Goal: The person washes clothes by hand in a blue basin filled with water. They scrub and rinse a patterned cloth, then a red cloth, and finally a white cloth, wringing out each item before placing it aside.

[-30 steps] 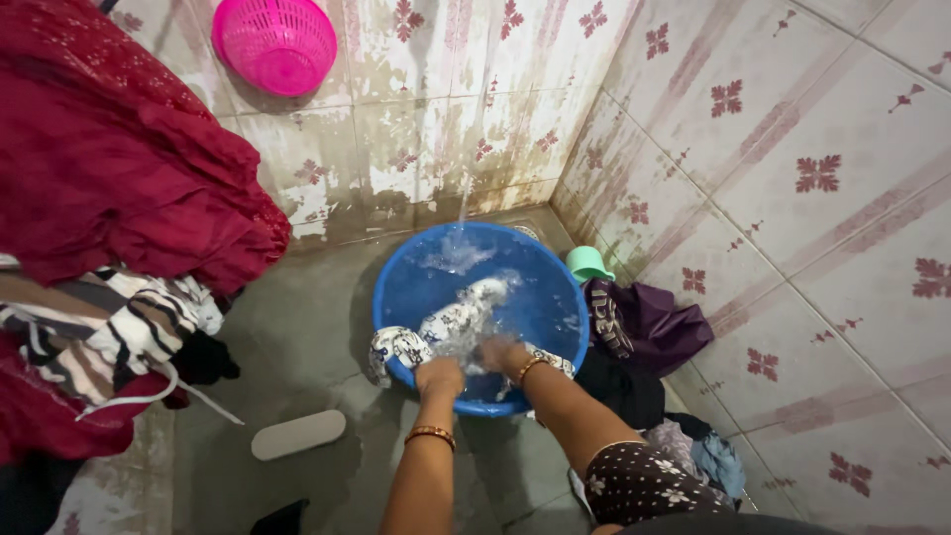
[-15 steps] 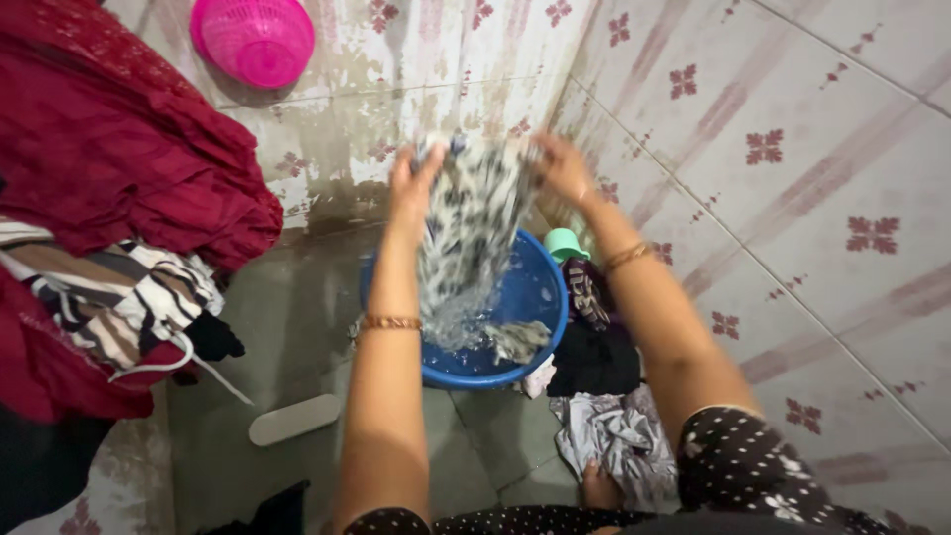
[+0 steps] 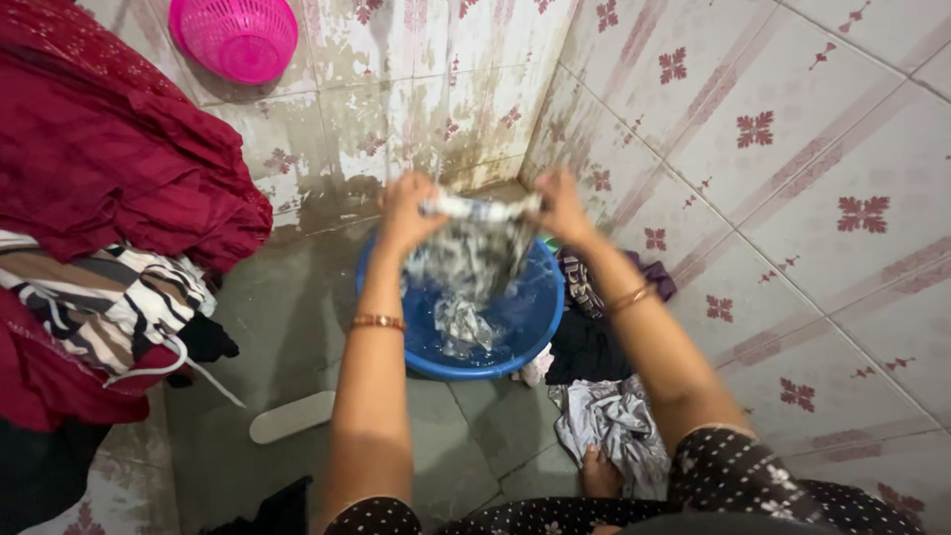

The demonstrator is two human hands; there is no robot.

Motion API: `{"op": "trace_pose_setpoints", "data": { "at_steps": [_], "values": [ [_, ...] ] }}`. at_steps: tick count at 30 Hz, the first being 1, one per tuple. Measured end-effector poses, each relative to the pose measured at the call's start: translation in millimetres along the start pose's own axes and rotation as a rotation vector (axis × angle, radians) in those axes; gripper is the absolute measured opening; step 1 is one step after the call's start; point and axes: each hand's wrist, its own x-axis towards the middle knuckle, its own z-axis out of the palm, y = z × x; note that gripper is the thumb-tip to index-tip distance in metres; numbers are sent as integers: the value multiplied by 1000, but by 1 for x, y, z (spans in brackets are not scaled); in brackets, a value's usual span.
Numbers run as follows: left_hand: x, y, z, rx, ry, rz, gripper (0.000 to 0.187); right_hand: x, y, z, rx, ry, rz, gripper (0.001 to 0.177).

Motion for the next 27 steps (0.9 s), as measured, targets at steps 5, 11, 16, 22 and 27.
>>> {"op": "trace_pose_setpoints", "data": {
  "at_steps": [5,11,16,22,27],
  "values": [
    [-110,-36,87,368,-586,-205,28,-102,-29,122,443,-453,538,32],
    [-198,-39,165,511,-1053,-446,40,-140,-76,205,-73,-812,284,40],
    [-235,-32,179,518,-1102,-501,48,-151,-83,211,-147,-990,240,33],
    [-231,-30,164,319,-1158,-473,60,-154,-59,187,190,-1041,372,26],
    [-218,-46,158,223,-1064,-420,73,-135,12,117,706,-544,304,27]
  ]
}}
